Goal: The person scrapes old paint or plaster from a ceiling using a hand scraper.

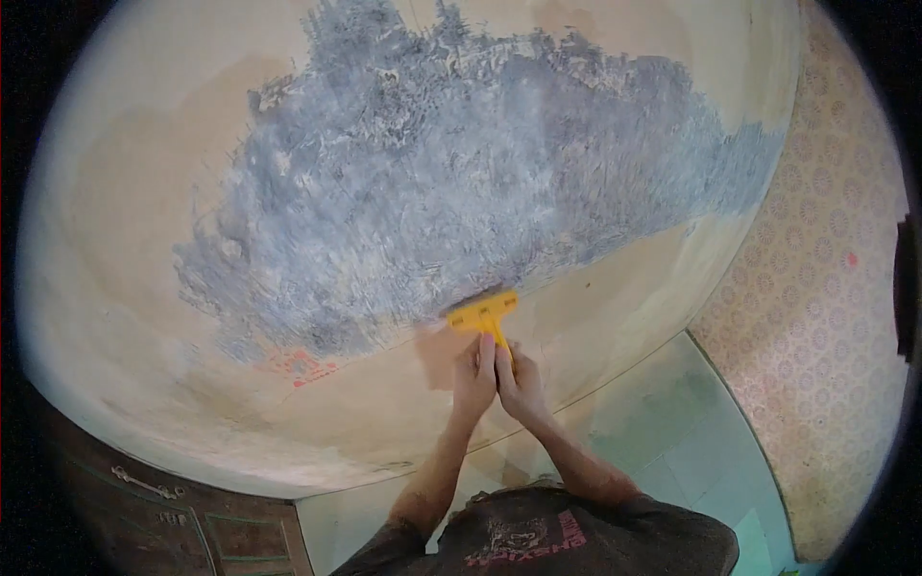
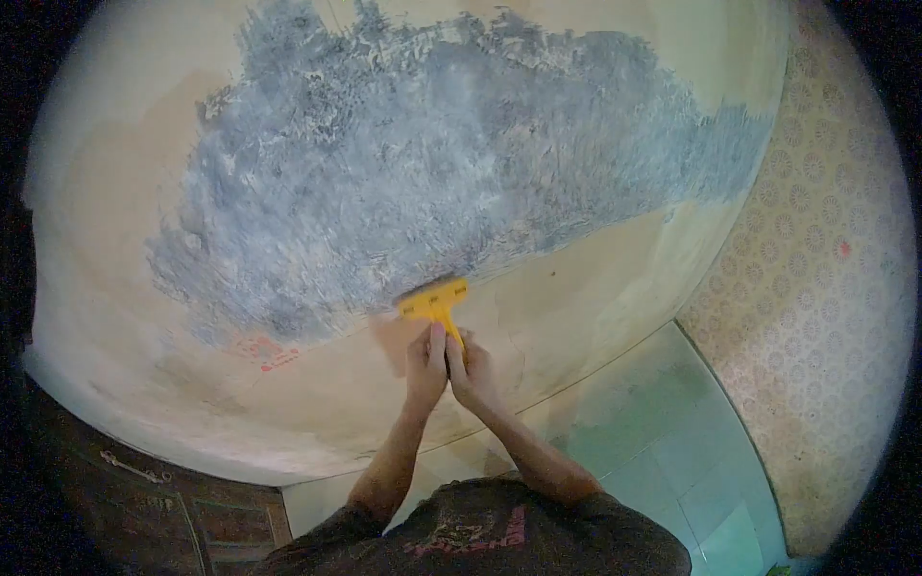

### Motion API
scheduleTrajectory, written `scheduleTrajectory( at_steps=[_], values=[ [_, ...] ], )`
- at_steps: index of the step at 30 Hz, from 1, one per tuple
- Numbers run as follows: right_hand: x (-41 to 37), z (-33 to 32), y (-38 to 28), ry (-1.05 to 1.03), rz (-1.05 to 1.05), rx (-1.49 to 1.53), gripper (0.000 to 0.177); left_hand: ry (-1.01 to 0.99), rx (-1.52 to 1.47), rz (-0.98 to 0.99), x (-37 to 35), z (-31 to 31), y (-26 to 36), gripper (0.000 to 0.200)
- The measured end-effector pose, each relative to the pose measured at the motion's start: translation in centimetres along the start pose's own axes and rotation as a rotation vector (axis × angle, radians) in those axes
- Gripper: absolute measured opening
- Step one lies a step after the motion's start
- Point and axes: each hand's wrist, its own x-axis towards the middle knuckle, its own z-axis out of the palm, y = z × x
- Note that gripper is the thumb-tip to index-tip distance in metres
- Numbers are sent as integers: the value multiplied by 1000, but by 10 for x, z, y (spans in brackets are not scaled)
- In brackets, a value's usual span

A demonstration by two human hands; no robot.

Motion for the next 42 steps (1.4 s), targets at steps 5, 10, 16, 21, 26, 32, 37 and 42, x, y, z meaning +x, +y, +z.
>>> scheduleTrajectory(
  at_steps=[5,10,16,21,26,32,37,42],
  values=[
    [41,3,-46,-38,108,93,35,75,-77,73,45,-3,28,40],
    [29,1,-42,65,222,15,35,87,0,5,33,5,9,39],
    [41,-7,-37,11,156,55,37,37,-40,11,39,17,17,39],
    [65,-27,-57,98,164,133,35,72,-95,104,57,36,19,42],
    [28,-20,-8,164,152,126,36,42,-40,173,44,44,12,38],
    [78,-42,-69,12,218,287,34,-124,-208,-58,85,33,90,44],
    [35,-35,-34,63,304,197,36,19,-134,-24,45,47,10,44],
    [41,-39,-41,90,308,555,36,11,-439,-257,64,57,32,48]
  ],
)
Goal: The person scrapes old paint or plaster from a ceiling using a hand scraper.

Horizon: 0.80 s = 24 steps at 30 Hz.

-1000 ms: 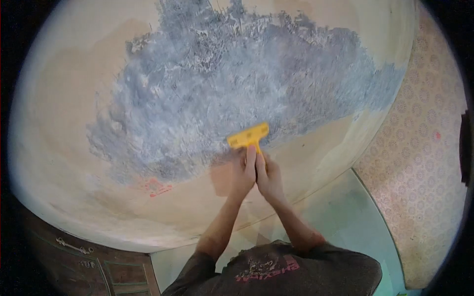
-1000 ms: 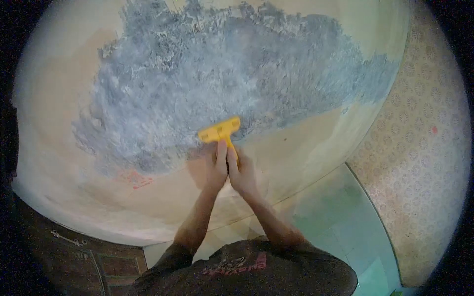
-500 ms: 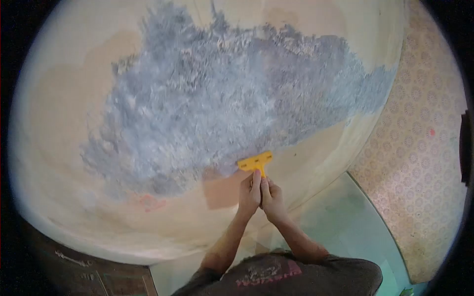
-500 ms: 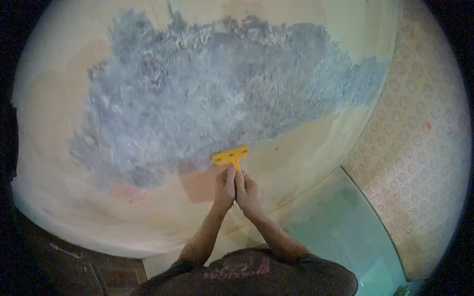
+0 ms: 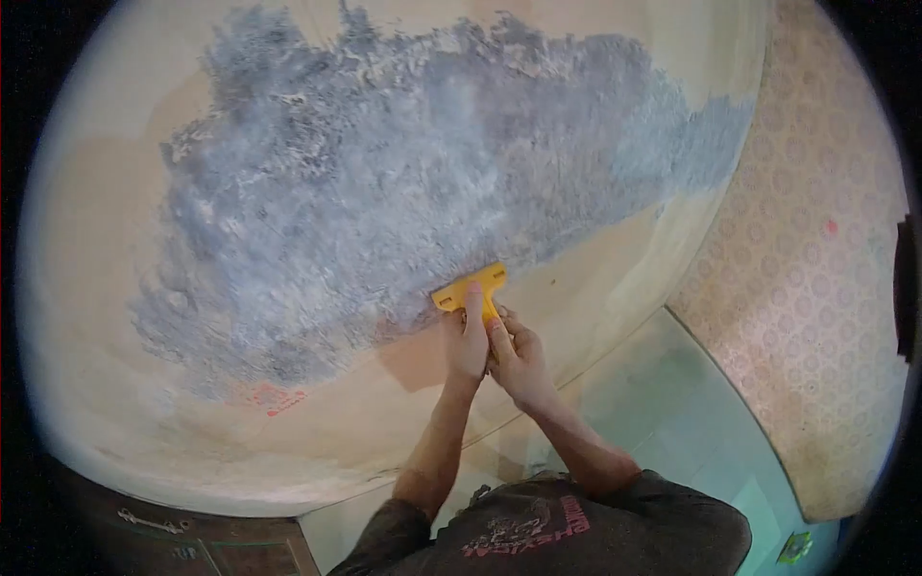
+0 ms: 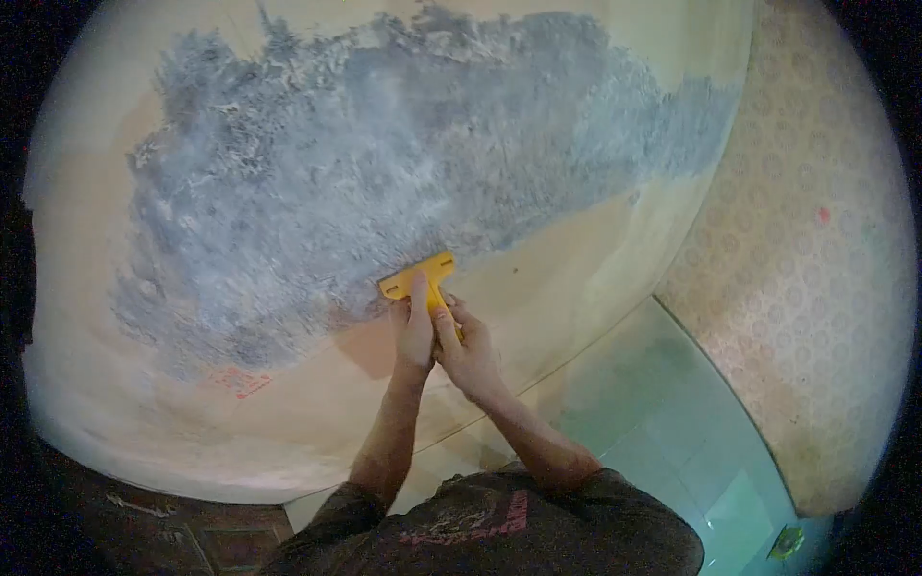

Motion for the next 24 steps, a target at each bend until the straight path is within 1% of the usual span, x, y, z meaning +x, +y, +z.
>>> scheduleTrajectory(
  at_steps=[1,3,4,5,6,7,10,11,13,15,17,19,21,22,24],
  values=[
    [-7,-3,2,15,8,4,36,33,70,83,-5,0,-2,49],
    [-12,-8,0,-20,19,-230,35,47,81,75,-19,-2,-5,51],
    [-12,-11,3,-22,24,-233,35,66,94,70,-23,-3,-6,52],
    [-16,-15,11,-48,82,-210,35,77,97,56,-29,-8,-8,52],
    [-19,-16,17,-74,135,-186,34,41,146,59,-33,-13,-8,51],
    [-21,-18,20,-75,137,-185,34,-1,194,70,-34,-15,-7,50],
    [-28,-18,22,-44,178,-133,31,-24,225,69,-45,-14,-8,45],
    [-29,-15,22,-11,137,-117,31,-23,227,65,-48,-18,-11,45],
    [-30,-14,26,24,89,-94,32,-105,325,-115,-50,-29,-14,40],
    [-32,-15,36,34,189,-25,34,-86,344,-87,-54,-31,-16,39],
    [-33,-9,37,30,177,-13,34,-66,359,-59,-53,-35,-16,38],
    [-32,-8,41,25,171,-6,34,-78,440,-44,-47,-44,-19,37],
    [-26,-11,53,-1,251,63,36,-76,427,-11,-45,-46,-22,37],
    [-25,-10,57,-2,249,67,36,-77,411,25,-44,-46,-23,37],
    [-24,-6,63,49,290,101,36,-76,446,51,-38,-54,-31,37]
  ],
)
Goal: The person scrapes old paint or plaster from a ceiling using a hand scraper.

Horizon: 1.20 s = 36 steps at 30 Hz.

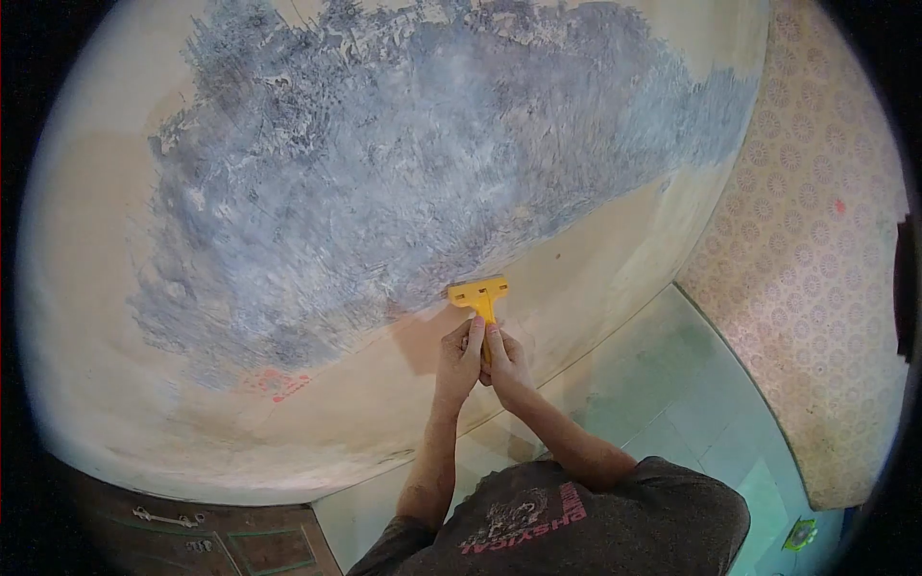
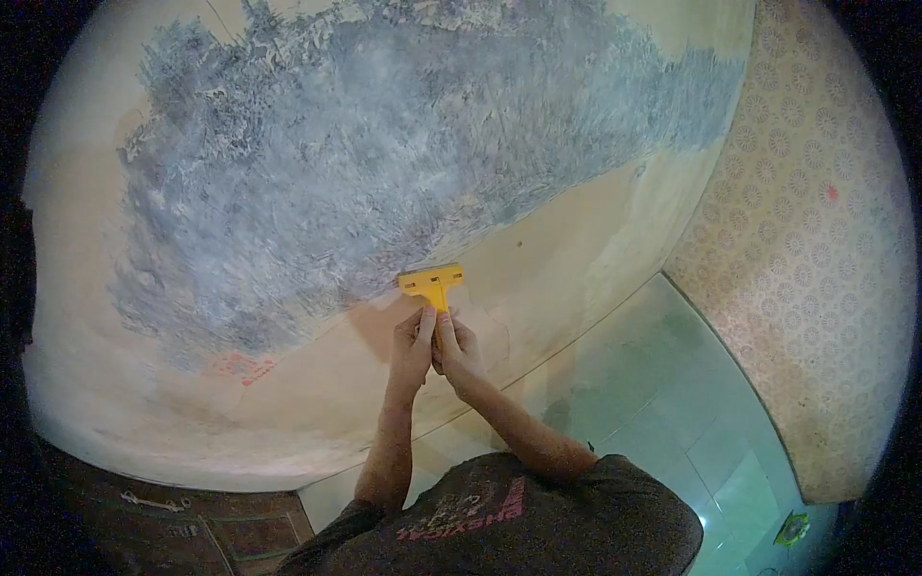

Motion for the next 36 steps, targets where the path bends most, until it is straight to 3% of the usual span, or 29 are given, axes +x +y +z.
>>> scheduleTrajectory(
  at_steps=[5,7,11,17,19,25,27,31,36],
  values=[
    [6,9,15,0,2,159,37,8,72,43,19,-8,-4,39],
    [6,13,14,13,38,244,38,-35,178,168,29,-8,5,39],
    [-2,17,25,83,6,154,38,-68,250,45,14,-12,9,39],
    [13,27,1,104,-3,297,38,-96,220,182,36,-5,25,35],
    [8,23,9,99,22,356,38,-42,429,200,27,-5,31,37],
    [9,15,8,164,90,261,34,32,364,296,31,7,6,40],
    [5,18,15,164,-31,117,34,34,386,277,24,-1,-2,41],
    [4,21,10,138,22,136,34,33,471,230,32,-3,-6,43],
    [5,20,16,133,-51,106,35,69,484,350,26,-3,-7,43]
  ],
)
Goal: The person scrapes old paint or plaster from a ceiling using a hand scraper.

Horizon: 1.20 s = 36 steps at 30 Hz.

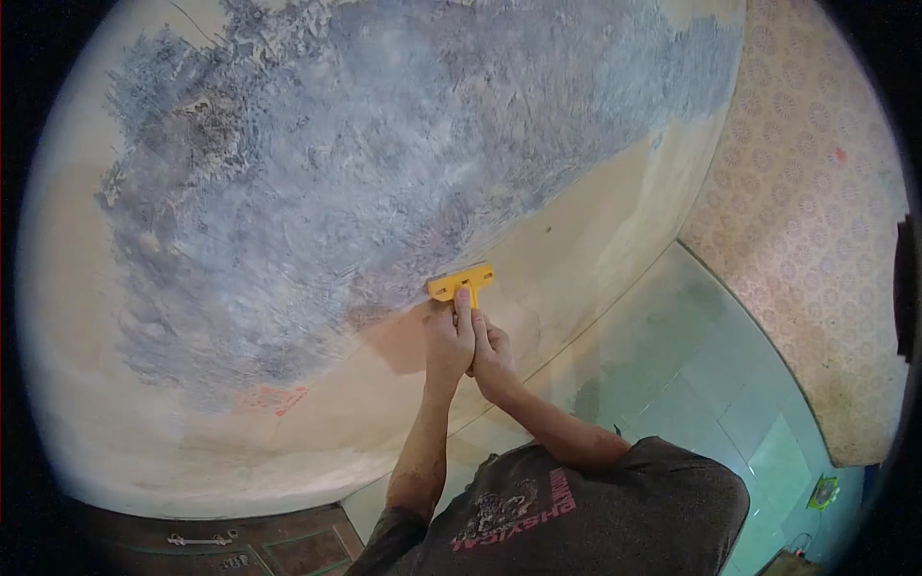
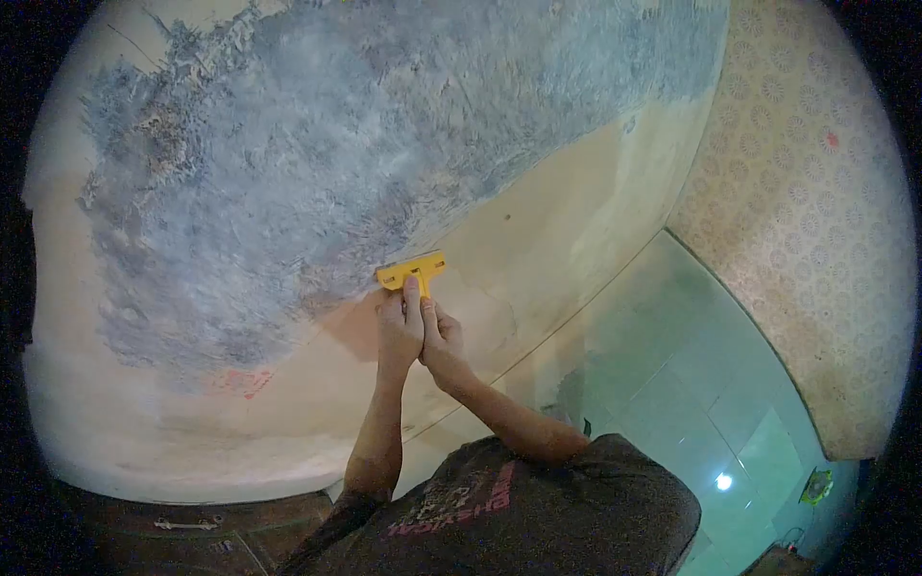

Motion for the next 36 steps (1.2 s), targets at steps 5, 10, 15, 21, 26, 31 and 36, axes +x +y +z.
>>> scheduleTrajectory(
  at_steps=[5,10,15,21,26,31,36],
  values=[
    [5,-4,-11,26,29,-64,37,-31,-3,-99,0,4,-7,42],
    [20,-21,2,1,-278,-251,38,6,-219,-232,1,17,-3,46],
    [34,-51,-26,-123,-329,-514,36,29,-447,-364,0,39,-10,52],
    [28,-66,-70,-176,-476,-1011,34,-1,-1036,-584,-16,53,23,48],
    [-3,-103,-65,-286,-461,-931,34,-186,-818,-526,-57,50,29,43],
    [-66,-169,-19,-309,137,-811,35,-264,-601,-793,-155,71,1,32],
    [-102,-216,-6,-384,325,-921,35,-20,-1003,-1182,-243,88,7,21]
  ],
)
